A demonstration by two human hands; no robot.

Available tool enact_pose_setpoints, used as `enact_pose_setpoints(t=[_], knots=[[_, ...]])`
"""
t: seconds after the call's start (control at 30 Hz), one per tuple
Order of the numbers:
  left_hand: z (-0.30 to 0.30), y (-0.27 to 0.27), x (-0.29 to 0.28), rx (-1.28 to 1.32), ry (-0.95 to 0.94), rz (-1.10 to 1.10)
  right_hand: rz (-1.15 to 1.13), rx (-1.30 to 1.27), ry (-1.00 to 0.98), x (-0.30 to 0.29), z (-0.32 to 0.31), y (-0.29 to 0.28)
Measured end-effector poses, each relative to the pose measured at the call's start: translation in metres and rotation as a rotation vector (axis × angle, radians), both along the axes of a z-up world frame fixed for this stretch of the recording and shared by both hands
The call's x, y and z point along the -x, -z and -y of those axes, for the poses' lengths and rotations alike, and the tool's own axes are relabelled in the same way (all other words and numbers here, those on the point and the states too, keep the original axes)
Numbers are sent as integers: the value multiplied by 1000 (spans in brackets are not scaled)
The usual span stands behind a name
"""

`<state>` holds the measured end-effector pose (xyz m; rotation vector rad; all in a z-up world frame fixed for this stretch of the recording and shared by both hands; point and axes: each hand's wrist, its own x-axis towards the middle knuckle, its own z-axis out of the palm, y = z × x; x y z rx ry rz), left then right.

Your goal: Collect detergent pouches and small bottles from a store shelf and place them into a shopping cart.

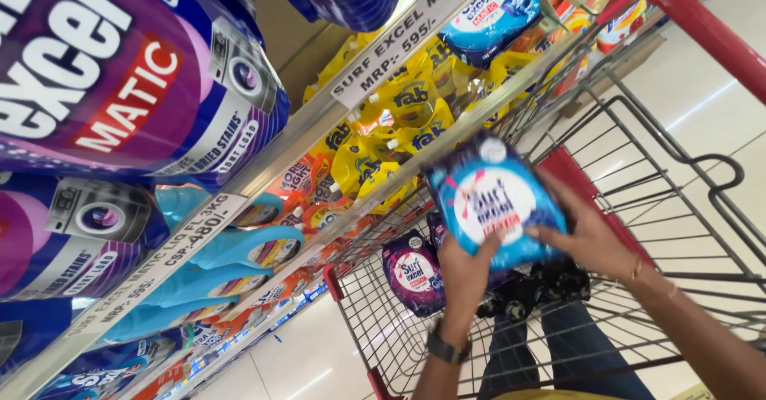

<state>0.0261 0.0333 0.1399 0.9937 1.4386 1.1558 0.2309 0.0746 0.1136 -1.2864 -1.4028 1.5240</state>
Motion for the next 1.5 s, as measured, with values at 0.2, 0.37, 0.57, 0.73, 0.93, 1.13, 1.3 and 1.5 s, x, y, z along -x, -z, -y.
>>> enact_pose_setpoints(t=[0.2,0.37,0.57,0.73,0.93,1.13,1.3,1.5], knots=[[-160,3,-7,-415,7,-315,-30,-341,136,8,-146,-58],[-313,22,-21,-570,-54,-210,-112,-613,136,-5,-301,-31],[-393,101,-45,-223,-140,-316,345,-615,200,-26,-394,58],[-394,129,-61,-275,-279,-239,679,-830,296,3,-372,46],[-425,166,-65,-516,-532,-350,938,-797,55,22,-404,63],[-408,160,-62,-510,-395,-458,938,-692,-127,16,-394,34],[-383,116,-44,-255,-135,-153,907,-649,98,19,-406,58],[-391,124,-44,-217,-142,-5,812,-631,195,-11,-494,138]])
